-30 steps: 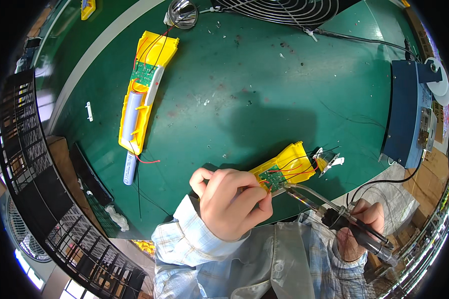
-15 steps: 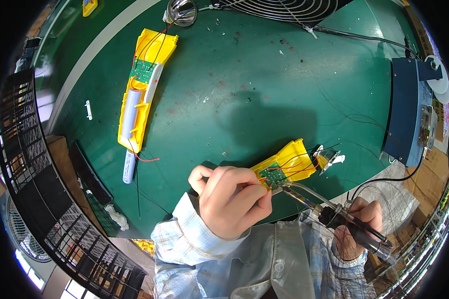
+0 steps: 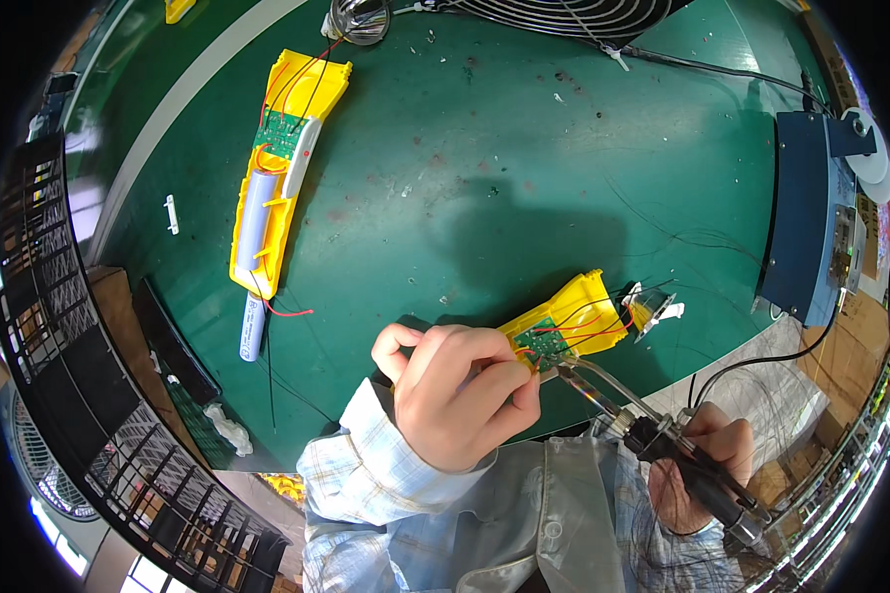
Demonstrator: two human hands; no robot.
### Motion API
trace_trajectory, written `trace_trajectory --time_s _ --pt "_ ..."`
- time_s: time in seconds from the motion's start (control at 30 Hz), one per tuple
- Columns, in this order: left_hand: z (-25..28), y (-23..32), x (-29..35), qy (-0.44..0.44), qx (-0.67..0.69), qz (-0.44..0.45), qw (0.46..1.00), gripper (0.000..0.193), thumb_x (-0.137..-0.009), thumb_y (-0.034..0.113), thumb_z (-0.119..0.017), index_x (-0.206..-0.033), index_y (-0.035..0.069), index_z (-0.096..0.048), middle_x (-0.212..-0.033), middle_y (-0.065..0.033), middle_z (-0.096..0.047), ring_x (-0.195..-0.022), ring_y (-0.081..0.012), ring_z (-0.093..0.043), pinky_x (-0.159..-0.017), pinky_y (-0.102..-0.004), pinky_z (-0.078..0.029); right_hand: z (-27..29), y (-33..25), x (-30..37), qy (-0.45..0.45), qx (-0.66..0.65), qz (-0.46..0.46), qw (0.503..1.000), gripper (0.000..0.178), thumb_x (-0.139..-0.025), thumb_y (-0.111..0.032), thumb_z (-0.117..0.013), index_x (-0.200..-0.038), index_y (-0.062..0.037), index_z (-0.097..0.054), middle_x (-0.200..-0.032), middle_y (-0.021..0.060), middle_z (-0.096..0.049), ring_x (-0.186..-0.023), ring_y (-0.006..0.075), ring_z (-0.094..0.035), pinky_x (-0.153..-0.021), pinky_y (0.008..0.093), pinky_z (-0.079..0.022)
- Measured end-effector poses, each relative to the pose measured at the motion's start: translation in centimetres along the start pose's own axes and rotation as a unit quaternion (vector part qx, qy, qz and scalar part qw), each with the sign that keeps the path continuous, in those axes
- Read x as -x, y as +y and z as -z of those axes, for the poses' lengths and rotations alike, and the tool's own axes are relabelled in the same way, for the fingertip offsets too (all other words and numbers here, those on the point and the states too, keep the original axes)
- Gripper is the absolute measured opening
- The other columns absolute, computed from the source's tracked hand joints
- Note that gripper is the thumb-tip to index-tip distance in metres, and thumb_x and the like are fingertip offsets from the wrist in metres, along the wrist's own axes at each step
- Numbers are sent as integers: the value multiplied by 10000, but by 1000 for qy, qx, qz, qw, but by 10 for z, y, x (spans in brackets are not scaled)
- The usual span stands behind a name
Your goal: The person solders wires to circuit boards inside flashlight casings using a soldering iron and places the assembled flashlights onto the conveyor belt.
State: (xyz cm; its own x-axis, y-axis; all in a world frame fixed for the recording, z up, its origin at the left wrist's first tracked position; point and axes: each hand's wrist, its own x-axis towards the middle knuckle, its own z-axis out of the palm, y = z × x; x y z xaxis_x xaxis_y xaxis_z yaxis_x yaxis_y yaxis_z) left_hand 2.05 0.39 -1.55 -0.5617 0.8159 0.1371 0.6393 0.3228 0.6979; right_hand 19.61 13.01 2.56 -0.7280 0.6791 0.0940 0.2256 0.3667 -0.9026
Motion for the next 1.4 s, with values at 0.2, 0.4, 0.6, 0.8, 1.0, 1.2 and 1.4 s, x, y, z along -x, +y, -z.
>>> trace_trajectory --time_s 0.2,0.4,0.6,0.8,1.0,1.2,1.4 --pt "0 1 1 4 -8 4 1000 183 -498 72 -685 -626 136 -571 -747 26 -496 -634 -134 -498 -682 -323 -264 4 -8 -2 -60 29 -15 998 367 -629 -124 -706 -724 -13 -369 -555 159 -547 -438 190 -544 -349 262 -394" --pt "1 2 1 6 -10 5 1000 180 -505 75 -689 -629 137 -573 -748 34 -498 -655 -133 -501 -693 -323 -267 -8 -10 5 -14 -13 -33 999 381 -655 -146 -719 -710 -34 -359 -573 83 -439 -492 152 -434 -383 235 -336" --pt "-1 0 3 9 -4 3 1000 181 -521 73 -686 -636 141 -564 -756 46 -500 -657 -125 -503 -687 -327 -265 -2 -17 -3 -28 23 -21 999 328 -594 -106 -715 -703 15 -430 -568 125 -518 -433 179 -520 -362 256 -388" --pt "-1 1 3 22 -4 -1 1000 173 -510 77 -693 -622 133 -574 -738 34 -494 -636 -136 -488 -688 -320 -259 0 -30 3 137 -77 -99 983 353 -646 -131 -701 -724 -6 -380 -621 85 -459 -528 124 -453 -473 210 -376" --pt "-1 1 3 12 -6 -9 1000 186 -507 88 -703 -641 139 -583 -755 28 -493 -657 -142 -487 -706 -319 -265 9 -24 10 92 -72 -131 984 364 -668 -143 -698 -726 -19 -361 -608 77 -435 -509 131 -455 -453 223 -366" --pt "22 6 7 43 -15 -27 999 299 -510 114 -715 -786 111 -600 -802 -40 -523 -701 -216 -510 -717 -351 -309 14 -22 15 77 -15 -49 996 350 -694 -154 -683 -714 -12 -363 -626 79 -448 -477 127 -449 -430 235 -356" --pt "66 -10 66 42 -74 -44 995 156 -609 0 -595 -741 78 -626 -757 -53 -597 -663 -209 -542 -679 -351 -381 20 -35 22 121 -114 -197 966 330 -623 -126 -712 -728 -25 -416 -676 21 -356 -650 121 -351 -537 212 -303"
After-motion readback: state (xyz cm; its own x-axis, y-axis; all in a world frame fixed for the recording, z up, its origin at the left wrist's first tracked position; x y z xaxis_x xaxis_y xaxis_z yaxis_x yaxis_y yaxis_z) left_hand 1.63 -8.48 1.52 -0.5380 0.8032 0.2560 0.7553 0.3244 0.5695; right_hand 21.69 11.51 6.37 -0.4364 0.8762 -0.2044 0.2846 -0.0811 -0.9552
